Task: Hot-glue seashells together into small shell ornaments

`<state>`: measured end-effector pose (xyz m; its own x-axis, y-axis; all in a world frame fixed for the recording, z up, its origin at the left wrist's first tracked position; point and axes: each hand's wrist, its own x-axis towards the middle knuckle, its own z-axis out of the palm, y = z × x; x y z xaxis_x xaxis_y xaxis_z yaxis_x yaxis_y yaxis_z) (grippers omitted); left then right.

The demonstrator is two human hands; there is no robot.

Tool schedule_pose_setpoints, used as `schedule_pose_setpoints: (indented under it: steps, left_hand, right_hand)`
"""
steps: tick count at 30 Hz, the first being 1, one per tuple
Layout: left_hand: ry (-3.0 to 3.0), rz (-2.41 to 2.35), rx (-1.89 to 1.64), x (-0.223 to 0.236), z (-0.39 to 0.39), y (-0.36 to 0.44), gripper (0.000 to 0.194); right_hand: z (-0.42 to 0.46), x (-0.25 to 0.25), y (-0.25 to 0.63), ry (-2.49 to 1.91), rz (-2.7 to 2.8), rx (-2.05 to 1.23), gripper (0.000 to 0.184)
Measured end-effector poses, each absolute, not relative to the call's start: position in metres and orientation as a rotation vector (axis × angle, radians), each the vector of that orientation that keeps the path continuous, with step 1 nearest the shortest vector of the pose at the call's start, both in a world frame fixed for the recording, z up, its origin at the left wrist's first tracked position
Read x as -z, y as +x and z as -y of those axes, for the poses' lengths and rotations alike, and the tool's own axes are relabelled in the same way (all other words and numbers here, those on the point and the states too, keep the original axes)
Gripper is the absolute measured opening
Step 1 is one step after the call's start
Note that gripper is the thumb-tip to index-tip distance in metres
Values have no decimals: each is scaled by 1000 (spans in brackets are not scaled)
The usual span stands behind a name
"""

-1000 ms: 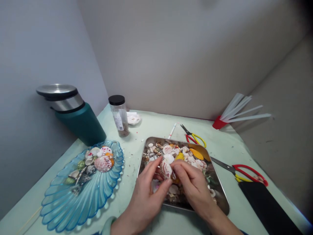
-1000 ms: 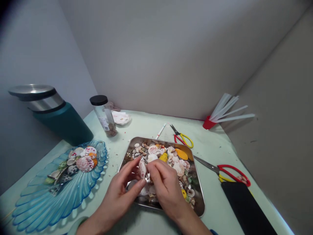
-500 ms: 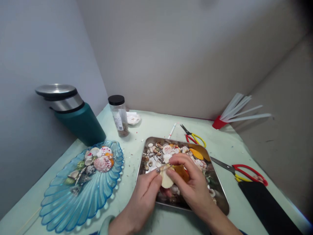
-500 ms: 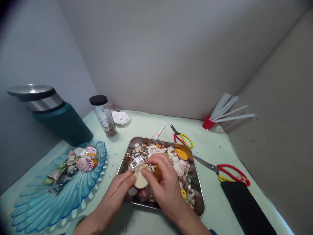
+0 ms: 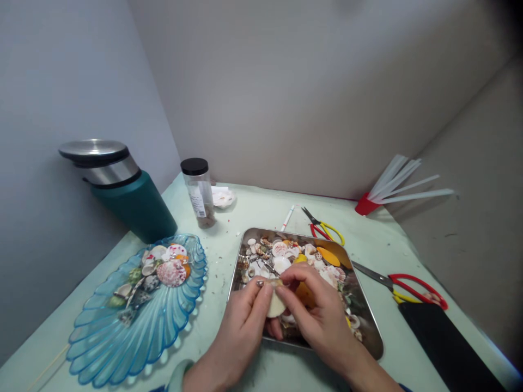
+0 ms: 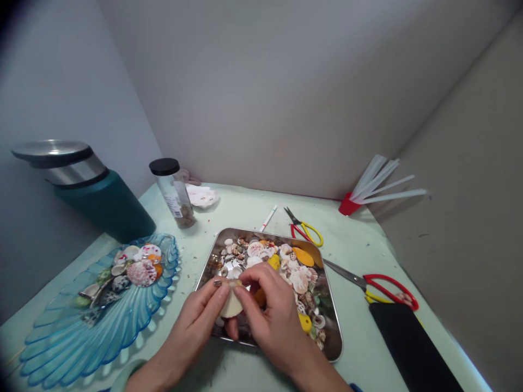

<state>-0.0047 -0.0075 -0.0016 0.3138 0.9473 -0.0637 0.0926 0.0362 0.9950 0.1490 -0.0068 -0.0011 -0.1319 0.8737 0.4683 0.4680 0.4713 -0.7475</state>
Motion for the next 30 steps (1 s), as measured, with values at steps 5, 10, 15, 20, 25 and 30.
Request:
schedule_pose_setpoints:
  steps: [5,10,15,20,25,30]
  left_hand:
    - [1378,-1083,-880,6,8,-2,32]
    - [1489,-1089,-897,8,9,-4,31]
    - [1510,-1080,-918,7,9,-5,30]
    - [1457,-1044,-949,7,9,-4,27]
    - [1352,-974,-957,8,9,-3,20]
    - [1312,-1021,-976,9,9,-2,23]
  right_hand:
    - [9,-1,147,-1067,1844,-506,13]
    - [9,-2,148,-1012,1839,-457,16]
    - [9,4,148,-963,1859,-376,23]
    - [9,6,146,-989,1854,-335,22]
    - [10,7,145,-1113,1839,-331,18]
    - [12,6,146,-1134,1870,-372,14]
